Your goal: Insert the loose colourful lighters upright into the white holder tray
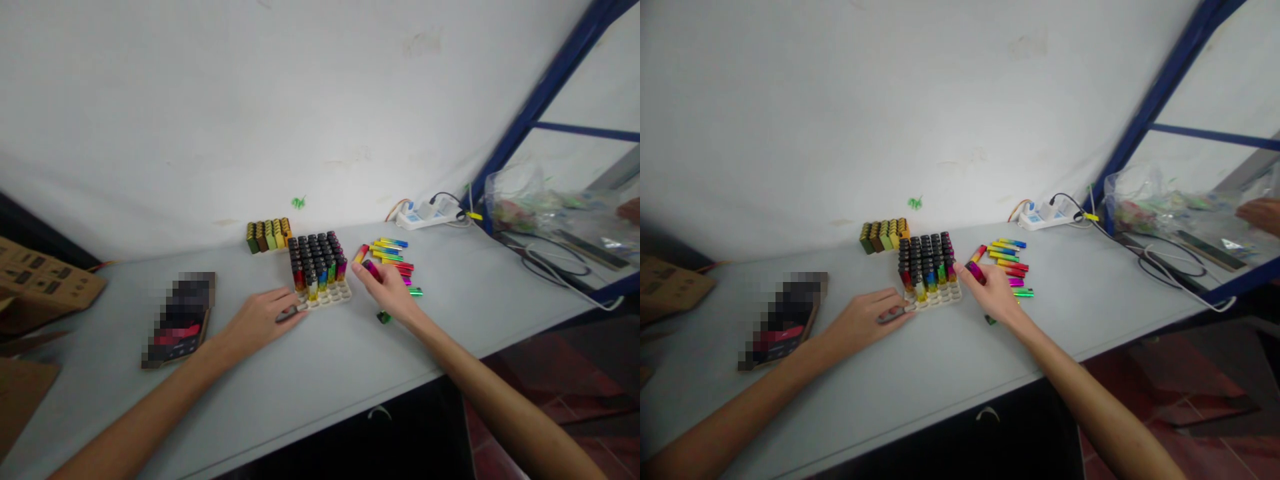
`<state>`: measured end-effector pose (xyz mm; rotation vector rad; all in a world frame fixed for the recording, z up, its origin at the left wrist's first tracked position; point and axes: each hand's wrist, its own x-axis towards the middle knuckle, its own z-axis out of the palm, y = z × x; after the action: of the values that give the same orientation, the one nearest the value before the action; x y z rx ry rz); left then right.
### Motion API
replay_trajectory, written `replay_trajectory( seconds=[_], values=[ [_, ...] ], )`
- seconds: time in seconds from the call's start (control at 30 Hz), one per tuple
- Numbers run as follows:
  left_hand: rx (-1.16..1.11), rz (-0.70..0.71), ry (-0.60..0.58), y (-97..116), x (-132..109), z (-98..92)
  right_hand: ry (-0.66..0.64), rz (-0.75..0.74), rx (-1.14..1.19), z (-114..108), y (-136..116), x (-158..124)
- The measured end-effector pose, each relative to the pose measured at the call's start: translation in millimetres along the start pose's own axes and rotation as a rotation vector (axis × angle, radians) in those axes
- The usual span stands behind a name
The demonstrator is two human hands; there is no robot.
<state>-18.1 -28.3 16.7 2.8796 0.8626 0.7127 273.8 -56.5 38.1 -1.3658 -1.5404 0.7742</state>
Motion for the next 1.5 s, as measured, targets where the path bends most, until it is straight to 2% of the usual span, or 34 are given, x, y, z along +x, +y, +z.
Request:
replay_trajectory(
  seconds=[0.3, 0.53, 0.7, 0.77, 0.87, 0.97, 1.07, 1.27, 1.4, 1.5],
  values=[
    [0.009, 0.01, 0.014, 3, 3, -2.8, 0.093, 0.031, -0.21, 8, 3, -3],
    [-0.006, -0.001, 0.011, 2, 3, -1.8, 0.09, 0.021, -0.262, 10, 8, -4],
    [-0.01, 0.001, 0.012, 1, 2, -1.0, -0.051, -0.079, -0.092, 0, 8, -5],
    [-0.009, 0.003, 0.012, 1, 1, -0.4, -0.112, -0.168, -0.072, -5, 6, -4],
    [-0.011, 0.012, 0.013, 0, 1, 0.2, -0.068, -0.34, -0.191, -13, 1, 2],
    [0.005, 0.024, 0.01, 0, 1, 0.0, -0.027, -0.346, -0.295, -16, -3, 8],
    [0.029, 0.029, 0.012, 0, 0, -0.3, -0.074, -0.318, -0.324, -16, -2, 14],
    [0.029, 0.019, 0.001, 0, 0, 0.7, -0.215, -0.363, -0.408, -24, 6, 22],
    [0.021, 0.022, 0.007, 0, 1, 0.1, -0.392, -0.452, -0.541, -30, -2, 35],
    [0.019, 0.029, 0.019, 1, 1, -1.0, -0.429, -0.408, -0.68, -26, -10, 43]
  ],
)
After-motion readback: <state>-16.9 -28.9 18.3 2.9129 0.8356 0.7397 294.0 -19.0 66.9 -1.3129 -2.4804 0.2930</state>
